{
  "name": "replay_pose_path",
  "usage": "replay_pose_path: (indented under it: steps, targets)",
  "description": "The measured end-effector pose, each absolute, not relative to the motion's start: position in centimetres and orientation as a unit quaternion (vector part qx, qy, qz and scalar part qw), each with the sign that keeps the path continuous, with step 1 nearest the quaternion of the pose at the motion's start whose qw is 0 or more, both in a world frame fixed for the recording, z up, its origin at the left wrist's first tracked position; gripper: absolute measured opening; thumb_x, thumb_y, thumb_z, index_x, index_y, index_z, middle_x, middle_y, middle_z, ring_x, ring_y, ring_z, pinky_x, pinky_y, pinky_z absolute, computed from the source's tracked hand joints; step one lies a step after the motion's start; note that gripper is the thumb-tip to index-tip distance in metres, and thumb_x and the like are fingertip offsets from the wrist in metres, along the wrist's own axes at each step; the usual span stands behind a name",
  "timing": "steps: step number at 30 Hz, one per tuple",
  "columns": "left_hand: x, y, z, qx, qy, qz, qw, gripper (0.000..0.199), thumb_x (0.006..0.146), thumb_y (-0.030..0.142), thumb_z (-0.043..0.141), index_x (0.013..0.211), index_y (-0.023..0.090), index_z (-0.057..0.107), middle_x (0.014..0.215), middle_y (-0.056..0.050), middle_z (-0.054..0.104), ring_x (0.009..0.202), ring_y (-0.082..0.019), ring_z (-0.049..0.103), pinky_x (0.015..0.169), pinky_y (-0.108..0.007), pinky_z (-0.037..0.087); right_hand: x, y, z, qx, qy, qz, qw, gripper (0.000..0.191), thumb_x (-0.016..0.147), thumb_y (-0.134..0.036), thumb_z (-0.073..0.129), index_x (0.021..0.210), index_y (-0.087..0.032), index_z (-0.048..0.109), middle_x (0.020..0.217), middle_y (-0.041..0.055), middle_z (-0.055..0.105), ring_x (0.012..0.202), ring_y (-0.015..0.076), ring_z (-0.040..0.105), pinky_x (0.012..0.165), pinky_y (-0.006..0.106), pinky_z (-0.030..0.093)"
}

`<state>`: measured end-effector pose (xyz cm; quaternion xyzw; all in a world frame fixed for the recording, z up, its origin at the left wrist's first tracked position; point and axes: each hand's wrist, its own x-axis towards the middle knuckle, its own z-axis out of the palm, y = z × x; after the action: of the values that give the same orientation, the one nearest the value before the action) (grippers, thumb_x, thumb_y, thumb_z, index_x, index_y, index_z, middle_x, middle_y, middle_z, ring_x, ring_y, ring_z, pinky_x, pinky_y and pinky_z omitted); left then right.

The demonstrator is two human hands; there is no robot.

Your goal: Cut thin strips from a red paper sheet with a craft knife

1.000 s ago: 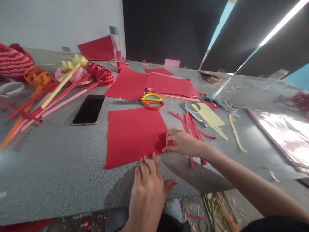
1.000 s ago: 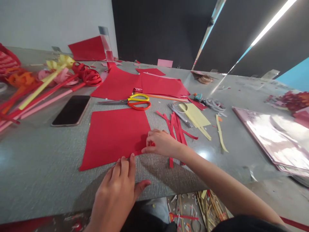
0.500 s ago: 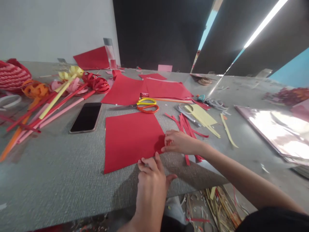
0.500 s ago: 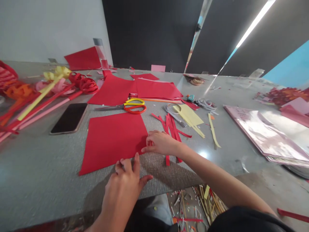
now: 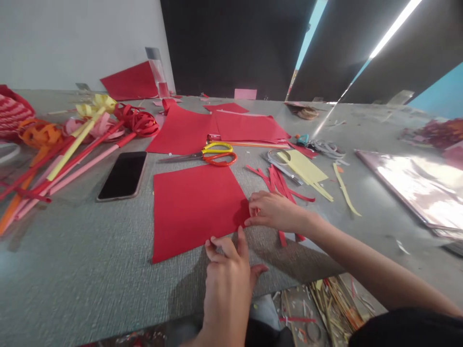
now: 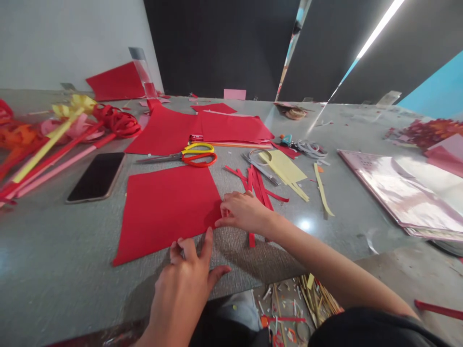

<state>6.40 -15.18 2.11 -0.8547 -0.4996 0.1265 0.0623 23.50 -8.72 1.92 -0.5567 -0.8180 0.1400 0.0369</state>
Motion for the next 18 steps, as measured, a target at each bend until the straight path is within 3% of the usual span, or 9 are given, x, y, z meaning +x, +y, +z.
replay_pose_path:
  steps: [4,11,18]
  targets:
    - [6.5,-15.2,2.2,-0.858,-0.494,0.125,0.063,0.065,0.082,0.053,0.053,0.136,0.019,0.043,0.099,-0.024,0.063,0.079,-0.032,0.067,0.045,-0.028,0.053,23.5,-9.5,1.7,-0.577,-0.803,0.135,0.065,0.032,0.079,-0.049,0.061,0.075,-0.018,0.057,0.082,0.0030,0.056,0.076,0.0164,0.052,0.064,0.028,0.034]
    - [6.3,-15.3,2.2,-0.855,-0.497,0.122,0.088,0.060,0.084,0.052,0.050,0.135,0.021,0.044,0.099,-0.023,0.063,0.084,-0.032,0.066,0.048,-0.028,0.053,23.7,-10.0,1.5,-0.627,-0.730,0.220,0.159,0.030,0.066,-0.034,0.072,0.078,-0.019,0.049,0.082,0.0005,0.053,0.076,0.0147,0.048,0.067,0.027,0.036]
    - [6.2,-15.3,2.2,-0.853,-0.498,0.115,0.104,0.061,0.085,0.052,0.048,0.136,0.019,0.042,0.099,-0.021,0.063,0.075,-0.027,0.066,0.049,-0.028,0.052,24.7,-8.3,2.3,-0.632,-0.694,0.313,0.145,0.032,0.055,-0.008,0.067,0.074,-0.020,0.045,0.073,-0.0028,0.051,0.064,0.0118,0.047,0.056,0.024,0.039]
